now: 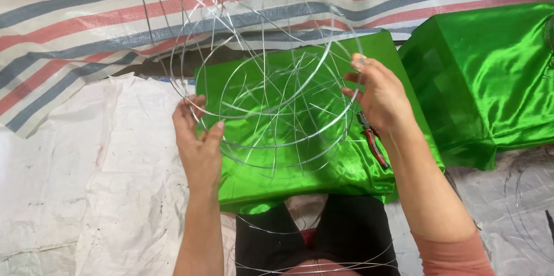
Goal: Assembling a wire frame structure by cutting and bending metal wires using pliers.
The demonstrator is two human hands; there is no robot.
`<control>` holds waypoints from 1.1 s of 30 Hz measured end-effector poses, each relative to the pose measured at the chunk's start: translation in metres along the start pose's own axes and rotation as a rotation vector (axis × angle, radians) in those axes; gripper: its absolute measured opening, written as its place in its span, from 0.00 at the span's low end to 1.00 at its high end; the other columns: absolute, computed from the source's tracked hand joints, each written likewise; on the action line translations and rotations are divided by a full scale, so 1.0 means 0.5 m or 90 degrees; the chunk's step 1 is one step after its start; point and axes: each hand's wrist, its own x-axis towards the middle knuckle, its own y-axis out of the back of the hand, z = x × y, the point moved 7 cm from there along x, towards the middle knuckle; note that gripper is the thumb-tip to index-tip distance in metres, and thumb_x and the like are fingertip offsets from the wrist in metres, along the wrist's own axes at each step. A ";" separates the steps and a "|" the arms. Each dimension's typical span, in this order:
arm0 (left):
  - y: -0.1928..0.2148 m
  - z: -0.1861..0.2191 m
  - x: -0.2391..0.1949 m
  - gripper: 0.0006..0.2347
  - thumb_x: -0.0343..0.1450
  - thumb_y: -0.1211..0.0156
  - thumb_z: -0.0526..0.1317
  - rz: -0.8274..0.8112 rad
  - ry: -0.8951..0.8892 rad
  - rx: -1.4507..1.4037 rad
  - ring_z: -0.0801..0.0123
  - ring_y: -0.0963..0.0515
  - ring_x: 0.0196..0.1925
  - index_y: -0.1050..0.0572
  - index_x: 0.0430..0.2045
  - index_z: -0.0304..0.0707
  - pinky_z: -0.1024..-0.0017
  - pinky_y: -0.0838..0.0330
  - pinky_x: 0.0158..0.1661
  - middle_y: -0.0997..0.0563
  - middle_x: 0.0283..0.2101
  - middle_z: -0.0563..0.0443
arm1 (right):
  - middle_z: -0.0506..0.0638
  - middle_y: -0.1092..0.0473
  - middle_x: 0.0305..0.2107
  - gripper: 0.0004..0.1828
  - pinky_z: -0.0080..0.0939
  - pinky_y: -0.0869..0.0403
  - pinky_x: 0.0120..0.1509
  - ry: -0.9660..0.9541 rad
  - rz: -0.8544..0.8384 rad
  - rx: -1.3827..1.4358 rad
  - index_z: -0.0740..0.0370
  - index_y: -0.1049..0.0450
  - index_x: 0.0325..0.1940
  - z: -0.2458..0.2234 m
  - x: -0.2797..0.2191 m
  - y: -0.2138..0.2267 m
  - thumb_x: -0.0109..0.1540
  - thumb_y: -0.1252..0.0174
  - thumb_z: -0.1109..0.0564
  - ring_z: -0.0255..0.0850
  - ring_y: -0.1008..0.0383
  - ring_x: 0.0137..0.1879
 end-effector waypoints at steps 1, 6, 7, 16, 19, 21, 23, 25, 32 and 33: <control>-0.001 0.001 0.013 0.30 0.65 0.45 0.29 -0.016 -0.036 -0.015 0.34 0.39 0.70 0.45 0.64 0.23 0.30 0.43 0.63 0.34 0.64 0.28 | 0.58 0.41 0.59 0.21 0.58 0.29 0.65 0.022 0.020 0.045 0.63 0.32 0.58 -0.009 -0.026 0.001 0.66 0.42 0.49 0.52 0.35 0.62; -0.003 -0.054 0.073 0.26 0.65 0.52 0.22 -0.070 -0.072 -0.072 0.42 0.37 0.70 0.39 0.61 0.31 0.29 0.47 0.66 0.31 0.62 0.37 | 0.43 0.36 0.47 0.13 0.49 0.26 0.60 0.008 0.060 0.159 0.57 0.32 0.53 0.050 -0.103 0.017 0.63 0.44 0.59 0.41 0.31 0.57; -0.004 -0.075 0.082 0.26 0.65 0.53 0.21 -0.078 -0.040 -0.066 0.44 0.37 0.72 0.37 0.60 0.34 0.30 0.48 0.67 0.30 0.63 0.40 | 0.43 0.35 0.50 0.13 0.49 0.26 0.60 -0.013 0.060 0.155 0.57 0.32 0.51 0.077 -0.103 0.020 0.63 0.45 0.62 0.41 0.30 0.56; -0.019 -0.142 0.096 0.27 0.72 0.48 0.34 -0.043 0.044 0.053 0.53 0.36 0.55 0.45 0.69 0.37 0.47 0.42 0.54 0.37 0.70 0.36 | 0.52 0.38 0.57 0.26 0.55 0.29 0.58 -0.087 0.098 0.006 0.61 0.35 0.67 0.177 -0.070 0.067 0.63 0.45 0.59 0.49 0.31 0.59; -0.011 -0.114 0.073 0.35 0.71 0.42 0.39 0.003 -0.004 0.075 0.38 0.48 0.75 0.54 0.73 0.39 0.25 0.55 0.66 0.45 0.74 0.34 | 0.64 0.44 0.66 0.31 0.59 0.30 0.60 -0.021 0.113 -0.117 0.65 0.41 0.73 0.164 -0.091 0.099 0.66 0.46 0.55 0.58 0.35 0.63; -0.002 -0.098 0.043 0.38 0.70 0.40 0.36 0.031 -0.025 0.070 0.41 0.52 0.77 0.56 0.74 0.41 0.28 0.56 0.67 0.49 0.76 0.37 | 0.72 0.48 0.69 0.35 0.63 0.31 0.63 0.024 0.120 -0.183 0.67 0.44 0.75 0.147 -0.111 0.113 0.66 0.46 0.54 0.66 0.37 0.67; -0.007 -0.053 0.003 0.36 0.68 0.43 0.29 0.048 -0.193 0.151 0.51 0.50 0.80 0.53 0.72 0.39 0.47 0.48 0.78 0.50 0.77 0.42 | 0.57 0.49 0.70 0.35 0.50 0.29 0.60 0.192 0.121 -0.402 0.64 0.43 0.70 0.088 -0.133 0.111 0.59 0.43 0.65 0.51 0.40 0.64; -0.015 -0.016 -0.034 0.24 0.69 0.43 0.36 0.069 -0.279 0.256 0.52 0.48 0.78 0.41 0.60 0.40 0.47 0.52 0.78 0.46 0.74 0.42 | 0.60 0.49 0.70 0.36 0.51 0.31 0.64 0.254 0.078 -0.500 0.66 0.41 0.68 0.041 -0.141 0.094 0.57 0.39 0.62 0.54 0.40 0.67; -0.182 0.150 -0.099 0.19 0.65 0.30 0.41 -0.092 -0.441 0.468 0.48 0.41 0.68 0.23 0.50 0.37 0.48 0.46 0.66 0.33 0.63 0.36 | 0.58 0.34 0.64 0.28 0.46 0.26 0.57 0.404 -0.105 -0.609 0.62 0.27 0.59 -0.053 -0.112 0.019 0.55 0.32 0.56 0.50 0.31 0.63; -0.193 0.152 -0.094 0.19 0.65 0.30 0.41 -0.084 -0.439 0.475 0.48 0.41 0.68 0.23 0.50 0.37 0.48 0.46 0.66 0.33 0.63 0.36 | 0.58 0.34 0.64 0.28 0.46 0.26 0.57 0.410 -0.114 -0.604 0.62 0.27 0.59 -0.065 -0.108 0.008 0.55 0.32 0.56 0.50 0.31 0.63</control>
